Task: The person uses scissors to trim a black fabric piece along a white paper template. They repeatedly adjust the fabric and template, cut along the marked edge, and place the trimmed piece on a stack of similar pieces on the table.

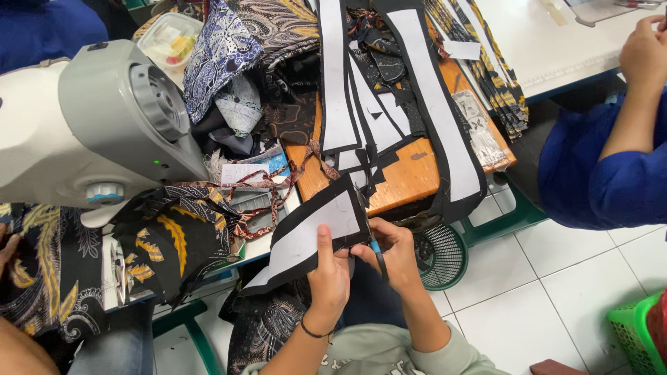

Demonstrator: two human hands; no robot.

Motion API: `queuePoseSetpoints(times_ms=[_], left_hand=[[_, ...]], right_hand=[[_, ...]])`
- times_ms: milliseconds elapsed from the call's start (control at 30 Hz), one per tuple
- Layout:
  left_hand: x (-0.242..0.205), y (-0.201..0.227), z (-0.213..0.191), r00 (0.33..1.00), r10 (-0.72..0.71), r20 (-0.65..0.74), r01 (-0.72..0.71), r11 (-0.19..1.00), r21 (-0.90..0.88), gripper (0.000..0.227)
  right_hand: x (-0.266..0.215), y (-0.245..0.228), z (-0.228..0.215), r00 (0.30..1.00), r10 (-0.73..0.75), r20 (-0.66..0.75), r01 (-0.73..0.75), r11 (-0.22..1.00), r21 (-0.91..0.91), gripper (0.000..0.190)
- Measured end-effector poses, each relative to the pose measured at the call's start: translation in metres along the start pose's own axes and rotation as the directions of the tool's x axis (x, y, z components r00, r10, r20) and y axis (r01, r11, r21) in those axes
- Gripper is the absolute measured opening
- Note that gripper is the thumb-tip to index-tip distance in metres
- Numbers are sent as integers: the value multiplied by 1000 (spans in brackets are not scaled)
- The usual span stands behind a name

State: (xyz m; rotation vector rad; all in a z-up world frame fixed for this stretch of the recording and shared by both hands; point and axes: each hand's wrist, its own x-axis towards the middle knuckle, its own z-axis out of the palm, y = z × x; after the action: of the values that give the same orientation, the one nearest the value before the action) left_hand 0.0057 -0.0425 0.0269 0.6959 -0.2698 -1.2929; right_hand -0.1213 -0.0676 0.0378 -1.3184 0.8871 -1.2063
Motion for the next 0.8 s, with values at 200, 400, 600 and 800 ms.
queuePoseSetpoints(times_ms=[200,400,600,800], left_hand=[[-2,1,3,998,50,40,-51,999,1,37],[-6,1,5,1000,7,23,-7,1000,27,41],[-8,-2,1,999,-5,39,4,1000,26,41],[-8,-5,-3,998,-4,56,4,1000,5,41]], right_hand=[[-5,1,-6,998,58,23,-59,998,15,49],[4,-7,-6,998,66,25,-66,998,5,52],[9,-9,-5,1000,17,1,-17,999,-46,55],[12,-6,-5,1000,21,-7,-22,999,-49,52]])
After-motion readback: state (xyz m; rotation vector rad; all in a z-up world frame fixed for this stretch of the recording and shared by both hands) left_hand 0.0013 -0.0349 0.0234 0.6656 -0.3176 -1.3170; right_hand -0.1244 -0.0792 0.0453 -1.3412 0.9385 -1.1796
